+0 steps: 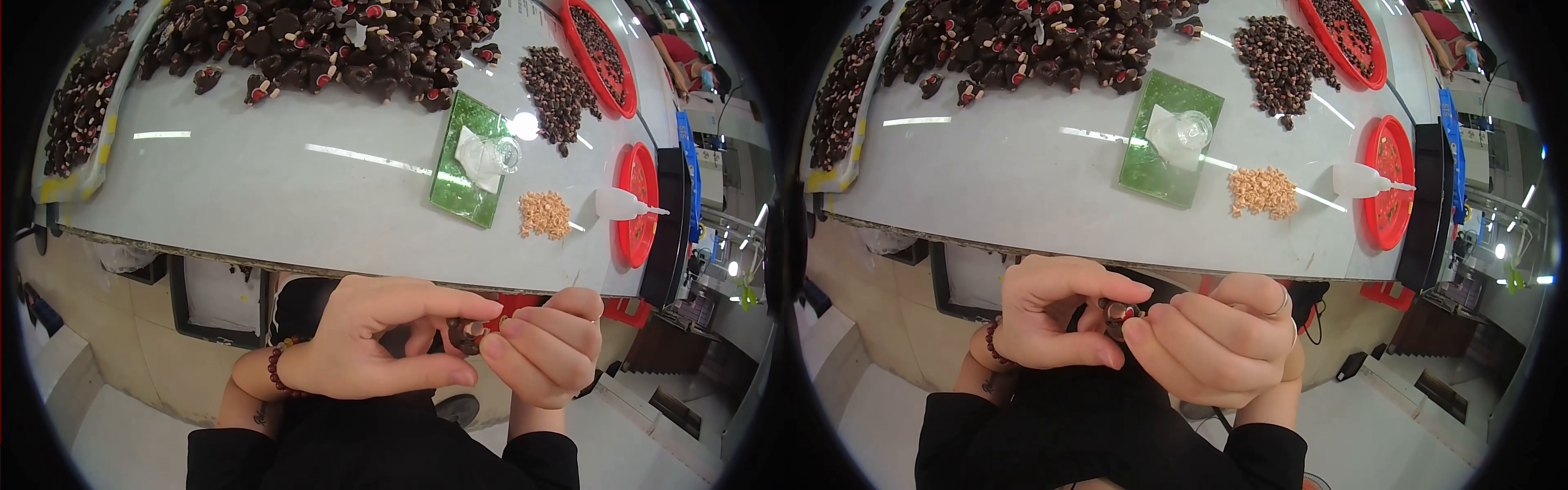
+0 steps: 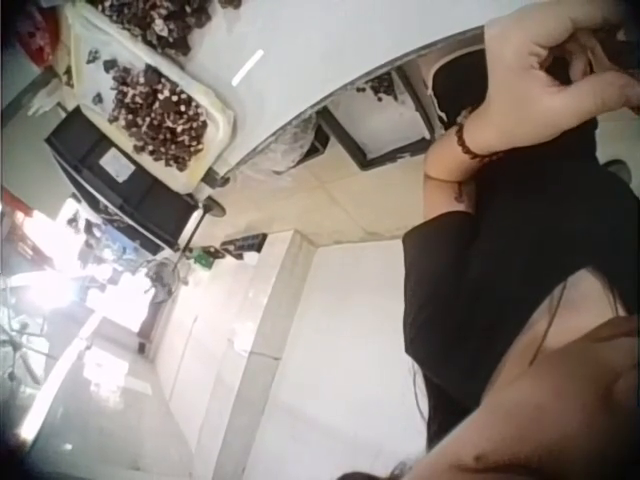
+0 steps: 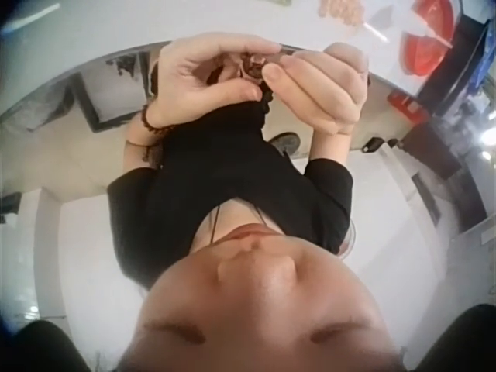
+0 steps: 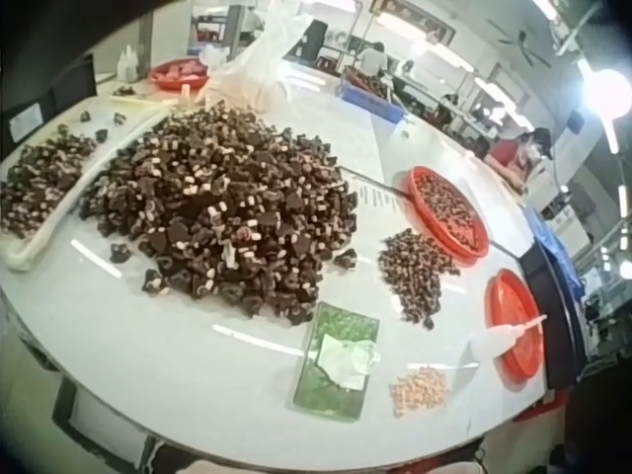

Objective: The person assembles figurines by dispensing adhesive onto a surface, dipping small components into the adhesive, and attaching them to the figurine bodies by hand.

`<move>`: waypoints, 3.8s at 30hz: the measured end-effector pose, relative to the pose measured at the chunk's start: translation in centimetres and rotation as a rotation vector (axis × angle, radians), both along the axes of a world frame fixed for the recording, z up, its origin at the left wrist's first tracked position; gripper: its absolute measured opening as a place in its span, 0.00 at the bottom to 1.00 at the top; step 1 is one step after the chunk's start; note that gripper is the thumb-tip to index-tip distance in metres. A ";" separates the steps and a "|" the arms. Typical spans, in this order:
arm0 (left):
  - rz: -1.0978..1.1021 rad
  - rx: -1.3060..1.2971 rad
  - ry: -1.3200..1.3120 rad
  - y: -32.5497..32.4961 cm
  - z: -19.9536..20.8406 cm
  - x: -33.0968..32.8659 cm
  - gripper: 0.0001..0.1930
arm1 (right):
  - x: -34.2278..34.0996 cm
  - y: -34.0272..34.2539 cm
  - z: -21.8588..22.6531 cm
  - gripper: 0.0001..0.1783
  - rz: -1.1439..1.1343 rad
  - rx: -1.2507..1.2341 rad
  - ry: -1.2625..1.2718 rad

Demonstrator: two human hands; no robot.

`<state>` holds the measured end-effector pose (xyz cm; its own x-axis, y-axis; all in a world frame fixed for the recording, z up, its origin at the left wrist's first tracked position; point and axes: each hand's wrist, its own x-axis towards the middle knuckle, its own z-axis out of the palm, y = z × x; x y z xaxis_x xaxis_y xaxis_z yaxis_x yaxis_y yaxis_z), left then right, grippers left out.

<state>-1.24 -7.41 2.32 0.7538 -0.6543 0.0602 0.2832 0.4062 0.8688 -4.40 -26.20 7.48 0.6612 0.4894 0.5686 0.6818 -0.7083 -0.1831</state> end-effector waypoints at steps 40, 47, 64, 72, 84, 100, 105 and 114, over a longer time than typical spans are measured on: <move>0.378 0.062 -0.552 -1.6 -0.5 -0.5 0.18 | -0.9 0.7 0.2 0.14 -0.027 0.222 0.124; 0.413 0.043 -0.597 -1.9 -0.6 -0.5 0.15 | -1.4 0.7 0.2 0.15 -0.037 0.222 0.150; 0.346 0.231 -0.693 1.9 0.8 1.7 0.12 | -1.5 0.7 0.1 0.17 0.029 0.252 0.184; 1.237 1.172 -0.840 18.0 1.8 12.8 0.10 | -1.9 -0.3 -0.9 0.05 -0.043 0.370 0.125; 0.772 1.270 -0.894 11.1 0.9 11.6 0.12 | -1.9 -0.8 -1.4 0.04 -0.050 0.324 0.139; 0.149 -0.201 -0.044 2.5 -0.4 1.7 0.08 | -0.5 -7.2 -6.0 0.08 -0.555 0.208 0.233; -0.153 -0.141 -0.098 -0.2 -1.7 0.6 0.09 | 0.6 -6.0 -5.4 0.07 -0.597 0.158 0.280; 0.279 0.294 -0.581 -2.8 -1.6 -1.2 0.10 | -1.2 -1.5 -2.3 0.09 -0.306 0.541 0.394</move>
